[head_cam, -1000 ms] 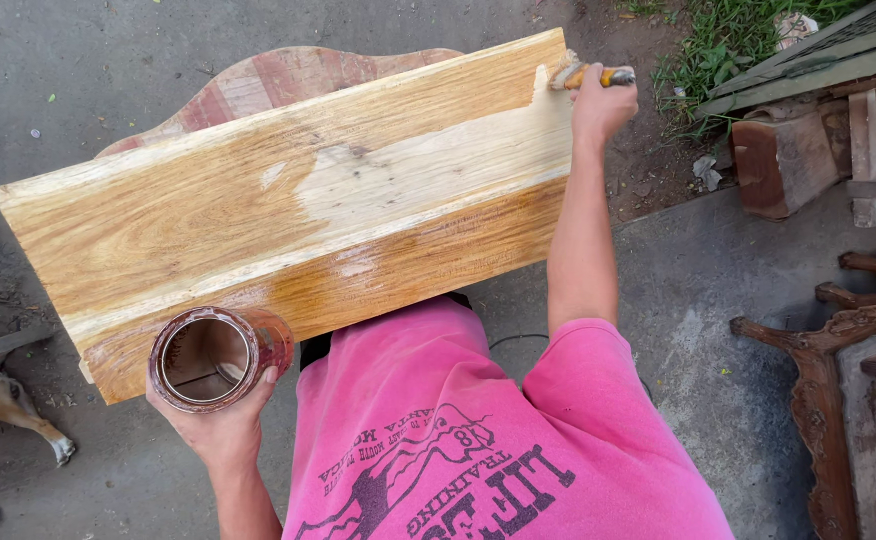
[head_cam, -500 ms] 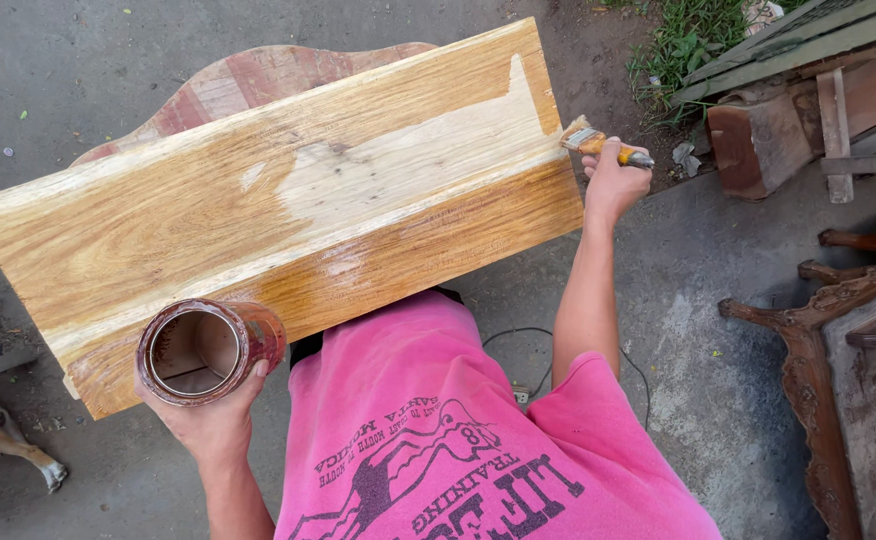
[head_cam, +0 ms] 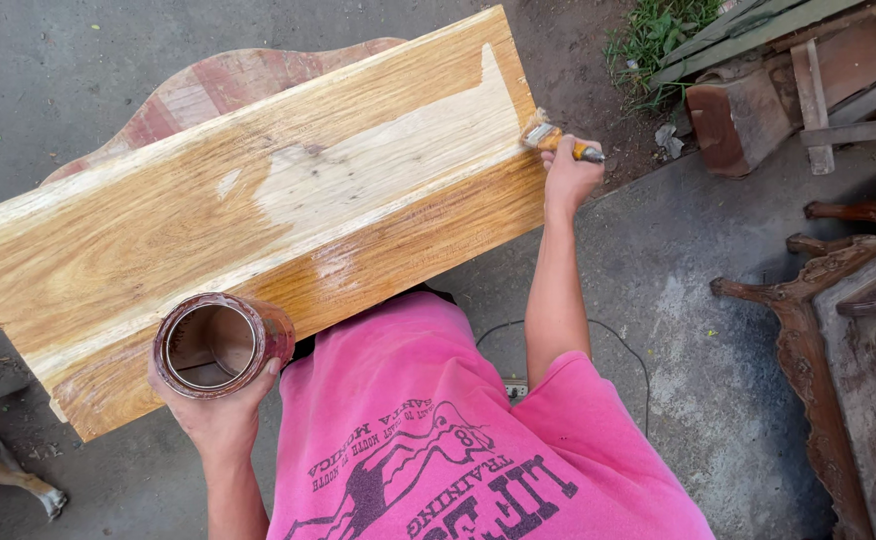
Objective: The person holds a can of wood stain in one hand and uses a brush to apply stain across the surface of a wooden board resting on a stand, dipping the brush into the can as needed. They briefly reposition the board and continue brushing stain over the remaining bare areas.
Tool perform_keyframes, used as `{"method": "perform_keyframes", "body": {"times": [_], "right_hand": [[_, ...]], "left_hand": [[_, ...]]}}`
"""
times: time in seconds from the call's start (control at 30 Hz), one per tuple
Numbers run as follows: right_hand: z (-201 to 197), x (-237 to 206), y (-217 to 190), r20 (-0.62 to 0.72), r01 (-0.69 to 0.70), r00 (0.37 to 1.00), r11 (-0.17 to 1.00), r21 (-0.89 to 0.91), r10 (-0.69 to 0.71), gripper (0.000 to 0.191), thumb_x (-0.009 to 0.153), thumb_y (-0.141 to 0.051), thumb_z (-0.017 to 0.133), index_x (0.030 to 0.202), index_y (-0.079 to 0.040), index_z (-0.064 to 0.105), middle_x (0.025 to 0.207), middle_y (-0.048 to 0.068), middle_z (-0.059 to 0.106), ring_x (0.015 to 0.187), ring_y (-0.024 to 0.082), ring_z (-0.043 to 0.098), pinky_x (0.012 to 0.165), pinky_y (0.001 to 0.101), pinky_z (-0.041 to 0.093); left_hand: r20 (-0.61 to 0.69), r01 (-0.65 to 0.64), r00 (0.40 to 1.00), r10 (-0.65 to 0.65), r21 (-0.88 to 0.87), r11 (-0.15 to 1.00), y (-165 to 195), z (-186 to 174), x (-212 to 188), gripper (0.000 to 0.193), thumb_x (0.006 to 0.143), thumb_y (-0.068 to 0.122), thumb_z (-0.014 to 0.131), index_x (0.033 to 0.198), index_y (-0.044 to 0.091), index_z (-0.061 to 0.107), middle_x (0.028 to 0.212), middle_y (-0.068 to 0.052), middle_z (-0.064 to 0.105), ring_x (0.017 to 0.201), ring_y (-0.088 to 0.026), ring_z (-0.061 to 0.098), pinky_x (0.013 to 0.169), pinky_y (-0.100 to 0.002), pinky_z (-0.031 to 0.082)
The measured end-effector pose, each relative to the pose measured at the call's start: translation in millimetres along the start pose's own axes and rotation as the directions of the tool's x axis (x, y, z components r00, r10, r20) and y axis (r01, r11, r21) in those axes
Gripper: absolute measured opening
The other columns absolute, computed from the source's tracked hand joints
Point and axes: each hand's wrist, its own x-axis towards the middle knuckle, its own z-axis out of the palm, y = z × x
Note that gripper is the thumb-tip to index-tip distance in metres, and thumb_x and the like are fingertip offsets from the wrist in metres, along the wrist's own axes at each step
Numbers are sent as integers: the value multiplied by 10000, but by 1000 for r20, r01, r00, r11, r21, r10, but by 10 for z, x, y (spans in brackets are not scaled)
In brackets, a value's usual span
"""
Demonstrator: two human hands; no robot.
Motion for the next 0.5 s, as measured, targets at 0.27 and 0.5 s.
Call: {"method": "perform_keyframes", "body": {"times": [0.27, 0.5], "right_hand": [[-86, -43, -41, -48, 56, 997, 997, 51, -53, 151, 974, -135, 654, 981, 5, 600, 849, 125, 746, 666, 178, 771, 558, 257, 620], [221, -714, 77, 190, -49, 978, 983, -178, 83, 177, 1009, -181, 600, 951, -14, 595, 805, 150, 751, 689, 162, 785, 571, 287, 606]], "left_hand": [[26, 17, 1000, -14, -134, 991, -11, 11, 12, 1128, 660, 91, 960, 1569, 19, 296, 1549, -148, 479, 1458, -267, 505, 1264, -424, 429], [5, -16, 1000, 16, -4, 1000, -26, -13, 10, 1145, 647, 85, 980, 1573, 19, 310, 1548, -156, 476, 1454, -276, 495, 1254, -430, 417]]}}
